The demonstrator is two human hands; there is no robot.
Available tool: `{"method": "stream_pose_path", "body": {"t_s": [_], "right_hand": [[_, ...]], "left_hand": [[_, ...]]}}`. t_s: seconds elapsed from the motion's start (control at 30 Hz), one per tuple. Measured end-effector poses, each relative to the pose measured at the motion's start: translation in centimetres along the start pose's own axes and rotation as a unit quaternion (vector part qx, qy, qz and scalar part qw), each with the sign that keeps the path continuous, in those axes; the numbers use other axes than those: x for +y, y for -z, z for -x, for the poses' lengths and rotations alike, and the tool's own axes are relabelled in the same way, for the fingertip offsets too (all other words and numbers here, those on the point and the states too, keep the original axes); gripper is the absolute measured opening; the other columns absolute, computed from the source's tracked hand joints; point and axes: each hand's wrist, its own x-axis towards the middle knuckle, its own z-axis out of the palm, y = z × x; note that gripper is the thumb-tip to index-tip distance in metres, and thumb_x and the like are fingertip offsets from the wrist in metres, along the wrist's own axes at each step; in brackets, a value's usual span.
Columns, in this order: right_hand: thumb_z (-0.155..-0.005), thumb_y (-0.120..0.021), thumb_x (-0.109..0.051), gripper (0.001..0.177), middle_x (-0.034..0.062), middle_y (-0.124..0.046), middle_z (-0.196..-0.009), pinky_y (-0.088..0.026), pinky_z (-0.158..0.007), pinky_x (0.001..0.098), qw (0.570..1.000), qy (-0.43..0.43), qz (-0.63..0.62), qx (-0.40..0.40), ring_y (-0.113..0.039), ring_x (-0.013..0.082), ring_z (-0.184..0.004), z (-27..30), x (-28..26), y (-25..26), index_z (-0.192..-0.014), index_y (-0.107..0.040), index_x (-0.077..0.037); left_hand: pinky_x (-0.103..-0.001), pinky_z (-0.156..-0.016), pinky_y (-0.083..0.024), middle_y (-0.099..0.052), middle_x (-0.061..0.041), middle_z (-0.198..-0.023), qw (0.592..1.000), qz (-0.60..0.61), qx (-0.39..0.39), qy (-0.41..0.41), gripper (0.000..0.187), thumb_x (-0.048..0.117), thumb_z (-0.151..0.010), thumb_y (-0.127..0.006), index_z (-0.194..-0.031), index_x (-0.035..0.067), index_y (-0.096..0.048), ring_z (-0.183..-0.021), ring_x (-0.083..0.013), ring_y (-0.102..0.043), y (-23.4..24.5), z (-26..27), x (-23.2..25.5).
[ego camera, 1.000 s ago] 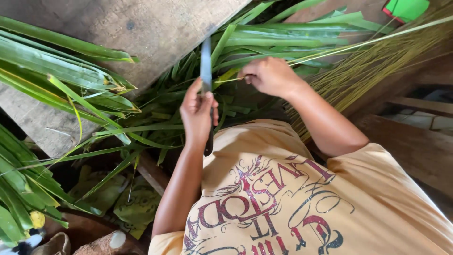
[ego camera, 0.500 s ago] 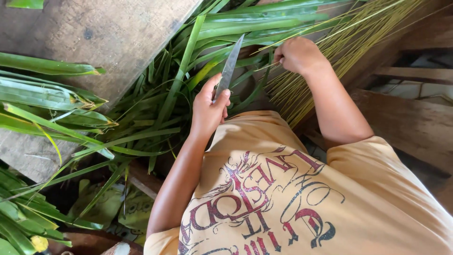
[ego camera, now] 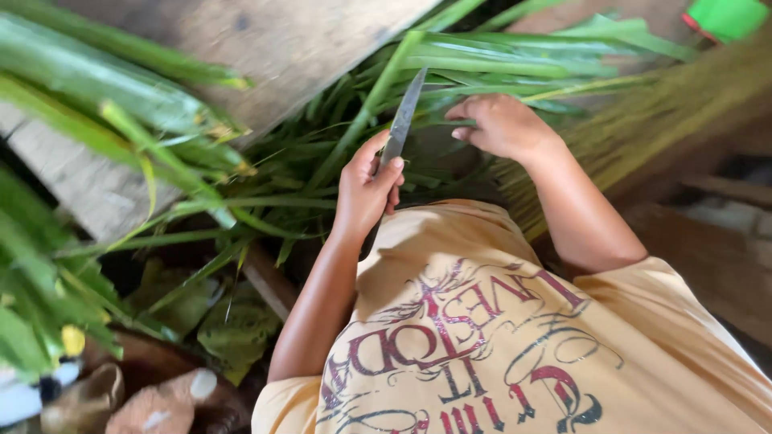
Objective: Stripping the central rib from long green leaves using a knife
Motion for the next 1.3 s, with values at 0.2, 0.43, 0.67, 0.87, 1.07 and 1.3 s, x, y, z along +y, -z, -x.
{"method": "stream_pose_path", "body": {"t_s": [0.2,0.43,0.67,0.87,1.07,1.3], "right_hand": [[-0.093,-0.067,-0.009,0.028,0.0133,-0.069,-0.113,-0.052,-0.086,0.0405,0.967,0.232,-0.049,0.096,-0.068,0.0256,-0.095,-4.6,-10.0,0.5,-0.121,-0.067,-0.005],[-0.095,-0.066,0.001,0.016,0.0094,-0.071,-0.094,-0.052,-0.072,0.0364,0.902,0.369,-0.011,0.223,-0.065,0.0226,-0.081,-16.2,-17.3,-1.2,-0.109,-0.072,-0.003],[-0.090,-0.075,-0.038,0.019,0.0050,-0.058,-0.098,-0.052,-0.058,0.0483,0.960,0.128,0.151,0.197,-0.063,0.0293,-0.081,-25.8,-19.7,-3.7,-0.094,-0.068,-0.021],[-0.092,-0.066,-0.014,0.010,0.0037,-0.062,-0.089,-0.058,-0.059,0.0260,0.999,0.033,-0.006,0.034,-0.065,0.0143,-0.075,-21.5,-22.1,0.3,-0.091,-0.056,-0.015],[-0.103,-0.055,-0.020,0.011,-0.0040,-0.065,-0.078,-0.042,-0.042,0.0116,0.872,-0.097,-0.476,-0.065,-0.052,0.0006,-0.052,-17.3,-21.4,2.8,-0.097,-0.057,-0.011],[-0.092,-0.065,-0.025,0.034,-0.0115,-0.057,-0.066,-0.038,-0.045,0.0104,0.809,-0.036,-0.548,-0.210,-0.046,-0.0020,-0.051,-15.4,-17.7,4.1,-0.122,-0.061,-0.010]], "left_hand": [[-0.024,-0.034,-0.041,-0.054,-0.006,-0.070,0.991,0.063,0.117,-0.027,0.048,0.011,-0.094,-0.056,-0.141,0.008,-0.048,-0.046,-0.0122,-0.050,4.6,3.0,1.1],[-0.026,-0.032,-0.041,-0.057,-0.009,-0.069,0.950,0.165,0.261,-0.048,0.047,0.007,-0.091,-0.058,-0.137,0.008,-0.050,-0.043,-0.0147,-0.052,8.5,5.3,0.5],[-0.026,-0.030,-0.041,-0.058,-0.009,-0.070,0.932,0.187,0.299,-0.085,0.052,0.005,-0.090,-0.055,-0.140,0.006,-0.045,-0.043,-0.0141,-0.052,9.6,6.1,0.7],[-0.027,-0.035,-0.044,-0.057,-0.009,-0.071,0.925,0.210,0.301,-0.100,0.038,0.006,-0.092,-0.054,-0.129,0.002,-0.047,-0.048,-0.0157,-0.055,9.5,6.3,1.7],[-0.028,-0.038,-0.049,-0.058,-0.010,-0.075,0.924,0.208,0.277,-0.165,0.027,0.011,-0.094,-0.056,-0.120,0.006,-0.049,-0.052,-0.0164,-0.058,8.6,5.0,0.5],[-0.027,-0.039,-0.049,-0.056,-0.010,-0.075,0.929,0.215,0.240,-0.184,0.025,0.017,-0.098,-0.053,-0.121,0.010,-0.045,-0.053,-0.0163,-0.056,8.0,4.3,0.2]]}}
